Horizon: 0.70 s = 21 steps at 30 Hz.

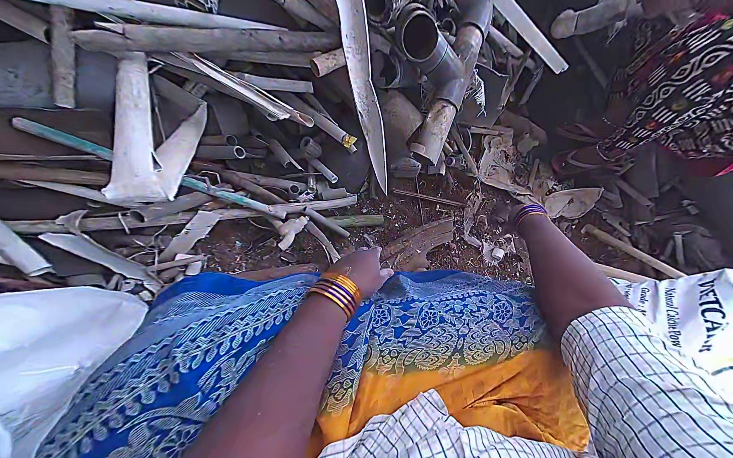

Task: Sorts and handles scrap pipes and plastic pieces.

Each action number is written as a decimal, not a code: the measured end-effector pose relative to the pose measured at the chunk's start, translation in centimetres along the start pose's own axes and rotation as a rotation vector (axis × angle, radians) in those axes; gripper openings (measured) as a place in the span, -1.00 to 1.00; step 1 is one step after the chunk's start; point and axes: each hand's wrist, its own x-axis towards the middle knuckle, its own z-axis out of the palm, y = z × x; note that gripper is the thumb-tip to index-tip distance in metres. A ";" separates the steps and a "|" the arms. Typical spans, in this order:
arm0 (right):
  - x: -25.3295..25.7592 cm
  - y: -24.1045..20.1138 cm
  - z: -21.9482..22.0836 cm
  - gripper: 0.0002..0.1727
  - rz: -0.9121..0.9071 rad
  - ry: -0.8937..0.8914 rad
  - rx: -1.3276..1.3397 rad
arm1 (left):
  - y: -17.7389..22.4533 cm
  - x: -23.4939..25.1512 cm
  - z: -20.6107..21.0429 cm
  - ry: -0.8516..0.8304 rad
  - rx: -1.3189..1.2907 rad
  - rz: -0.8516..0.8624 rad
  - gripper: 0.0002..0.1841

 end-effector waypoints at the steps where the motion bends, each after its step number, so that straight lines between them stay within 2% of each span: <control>1: -0.7 0.4 -0.6 -0.59 0.029 -0.026 -0.021 | 0.2 0.0 -0.1 -0.007 0.004 -0.003 -0.29; 3: -1.7 0.5 -2.1 -0.58 0.028 -0.025 -0.014 | 0.4 0.0 -0.1 -0.010 0.006 -0.007 -0.28; 6: -1.4 -0.6 -3.5 -0.50 -0.082 0.071 0.080 | 0.5 0.1 0.0 -0.002 0.002 -0.009 -0.29; 8: -0.6 -2.1 -3.0 -0.56 -0.173 0.124 0.114 | 0.4 0.1 0.2 0.002 0.006 -0.015 -0.29; 11: 0.6 -4.2 -0.5 -0.63 -0.263 0.095 0.120 | 0.3 0.1 0.2 -0.008 0.014 -0.017 -0.29; 14: 0.9 -5.1 0.3 -0.56 -0.245 -0.008 0.041 | 0.4 0.1 0.2 -0.017 0.007 -0.017 -0.29; 16: -0.9 -4.9 -1.5 -0.43 -0.218 -0.056 -0.052 | 0.5 0.2 0.2 -0.018 0.009 -0.015 -0.29; 18: -2.7 -4.5 -3.2 -0.44 -0.175 -0.063 -0.133 | 0.7 0.2 0.2 -0.015 0.017 -0.019 -0.29; 21: -4.1 -4.6 -4.1 -0.58 -0.160 0.047 -0.021 | 0.9 0.2 0.0 0.005 0.016 -0.021 -0.30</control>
